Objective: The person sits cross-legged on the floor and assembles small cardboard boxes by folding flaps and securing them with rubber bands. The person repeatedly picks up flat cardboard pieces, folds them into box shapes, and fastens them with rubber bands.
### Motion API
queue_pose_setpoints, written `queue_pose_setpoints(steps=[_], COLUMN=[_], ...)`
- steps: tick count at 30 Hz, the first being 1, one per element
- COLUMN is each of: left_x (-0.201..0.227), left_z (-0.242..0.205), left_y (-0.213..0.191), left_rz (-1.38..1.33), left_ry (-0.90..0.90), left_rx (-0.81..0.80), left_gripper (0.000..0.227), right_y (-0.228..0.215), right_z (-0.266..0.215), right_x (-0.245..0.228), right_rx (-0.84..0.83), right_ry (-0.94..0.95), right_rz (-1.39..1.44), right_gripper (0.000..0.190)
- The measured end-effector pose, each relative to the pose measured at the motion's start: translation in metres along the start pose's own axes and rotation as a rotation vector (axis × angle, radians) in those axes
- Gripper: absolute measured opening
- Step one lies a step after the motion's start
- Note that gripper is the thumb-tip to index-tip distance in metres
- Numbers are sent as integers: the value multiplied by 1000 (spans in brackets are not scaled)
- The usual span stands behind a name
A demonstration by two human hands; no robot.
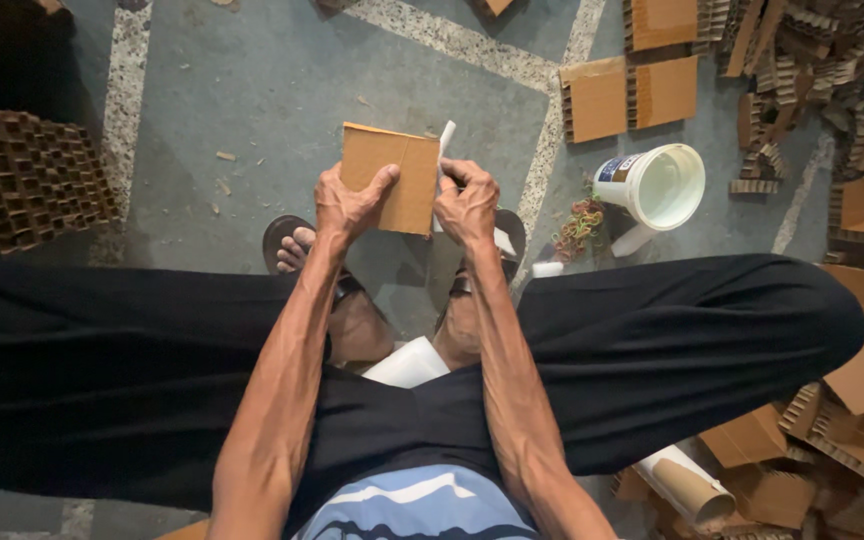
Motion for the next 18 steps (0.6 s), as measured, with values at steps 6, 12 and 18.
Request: queue_pose_setpoints(steps=[6, 12, 18], left_x=[3, 2, 2], left_z=[2, 1, -1], left_y=[-2, -1, 0], left_rz=[19, 36, 24], left_ry=[-45, -4, 3], left_rx=[-7, 18, 35], left_gripper=[51, 49, 48], right_y=[-2, -1, 0], right_z=[-5, -13, -11], right_x=[-2, 0, 12], right_rx=[18, -9, -15], right_ry=[-12, -14, 36], right_rz=[57, -16, -26], right_gripper=[29, 29, 27])
Point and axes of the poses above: each hand's wrist, its own z-axis towards the middle knuckle, its own y-axis out of the palm, x = y × z, the point moved 4 cm from there along z, towards the middle knuckle, and after that the axes turned 14 degrees about z, right-handed, at the moved point
